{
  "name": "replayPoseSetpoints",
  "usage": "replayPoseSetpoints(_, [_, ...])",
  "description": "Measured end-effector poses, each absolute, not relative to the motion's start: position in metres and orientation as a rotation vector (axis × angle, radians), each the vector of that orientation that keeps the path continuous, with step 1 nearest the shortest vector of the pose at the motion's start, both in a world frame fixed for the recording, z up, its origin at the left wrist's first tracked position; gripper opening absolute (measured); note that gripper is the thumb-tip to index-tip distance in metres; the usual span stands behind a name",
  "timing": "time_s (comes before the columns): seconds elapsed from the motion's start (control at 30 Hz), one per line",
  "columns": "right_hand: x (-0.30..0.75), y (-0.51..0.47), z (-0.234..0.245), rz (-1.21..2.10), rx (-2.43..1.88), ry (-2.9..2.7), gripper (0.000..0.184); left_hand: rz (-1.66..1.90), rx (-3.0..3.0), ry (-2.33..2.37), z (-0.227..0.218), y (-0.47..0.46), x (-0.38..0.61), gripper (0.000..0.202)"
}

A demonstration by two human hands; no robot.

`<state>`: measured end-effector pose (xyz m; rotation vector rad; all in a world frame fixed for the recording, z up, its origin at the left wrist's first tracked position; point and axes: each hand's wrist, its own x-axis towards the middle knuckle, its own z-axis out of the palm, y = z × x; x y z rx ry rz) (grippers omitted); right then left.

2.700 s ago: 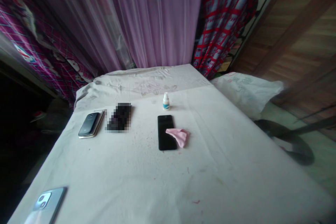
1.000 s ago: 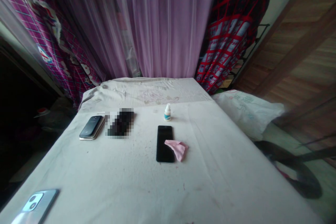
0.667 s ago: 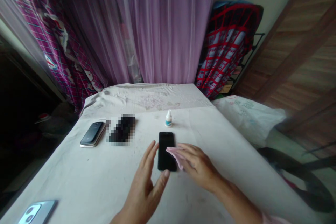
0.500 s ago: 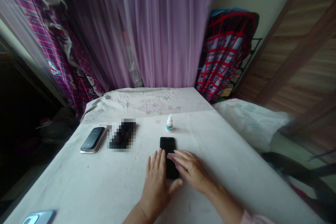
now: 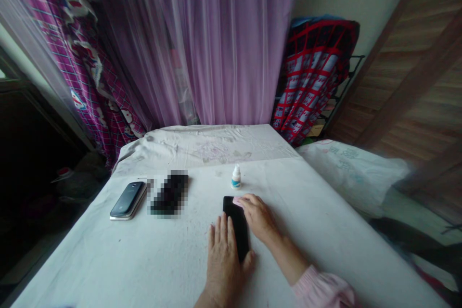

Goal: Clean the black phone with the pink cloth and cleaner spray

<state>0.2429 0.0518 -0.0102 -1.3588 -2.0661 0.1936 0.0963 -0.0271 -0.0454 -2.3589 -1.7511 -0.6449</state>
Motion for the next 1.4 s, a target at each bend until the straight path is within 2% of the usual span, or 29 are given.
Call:
replayPoseSetpoints(0.17, [0.241,0.022,-0.021,0.174,-1.333,-1.997,0.044,-0.576,-2.387,-1.745,-0.04,-0.029,0.092,0.076])
replayPoseSetpoints(0.3, [0.242,-0.005,-0.023,0.217,-1.303,-2.012,0.036,-0.545,-2.413,-1.699,-0.037,-0.03,0.087,0.081])
replayPoseSetpoints(0.4, [0.243,0.007,-0.02,0.201,-1.365,-2.002,0.032,-0.521,-2.439,-1.703,-0.035,-0.03,0.086,0.084])
replayPoseSetpoints(0.6, [0.244,0.061,-0.019,0.114,-1.426,-1.933,0.036,-0.488,-2.453,-1.719,-0.034,-0.031,0.085,0.089])
replayPoseSetpoints(0.77, [0.241,0.045,-0.017,0.124,-1.427,-1.952,0.037,-0.476,-2.495,-1.727,-0.033,-0.03,0.084,0.095])
replayPoseSetpoints(0.93, [0.24,0.015,-0.016,0.16,-1.427,-1.983,0.035,-0.465,-2.513,-1.772,-0.03,-0.031,0.085,0.092])
replayPoseSetpoints(1.23, [0.235,0.057,-0.011,0.126,-1.582,-1.999,0.038,-0.494,-2.51,-1.826,-0.028,-0.032,0.086,0.088])
replayPoseSetpoints(1.4, [0.235,0.047,-0.014,0.136,-1.572,-1.986,0.041,-0.486,-2.519,-1.845,-0.022,-0.03,0.087,0.083])
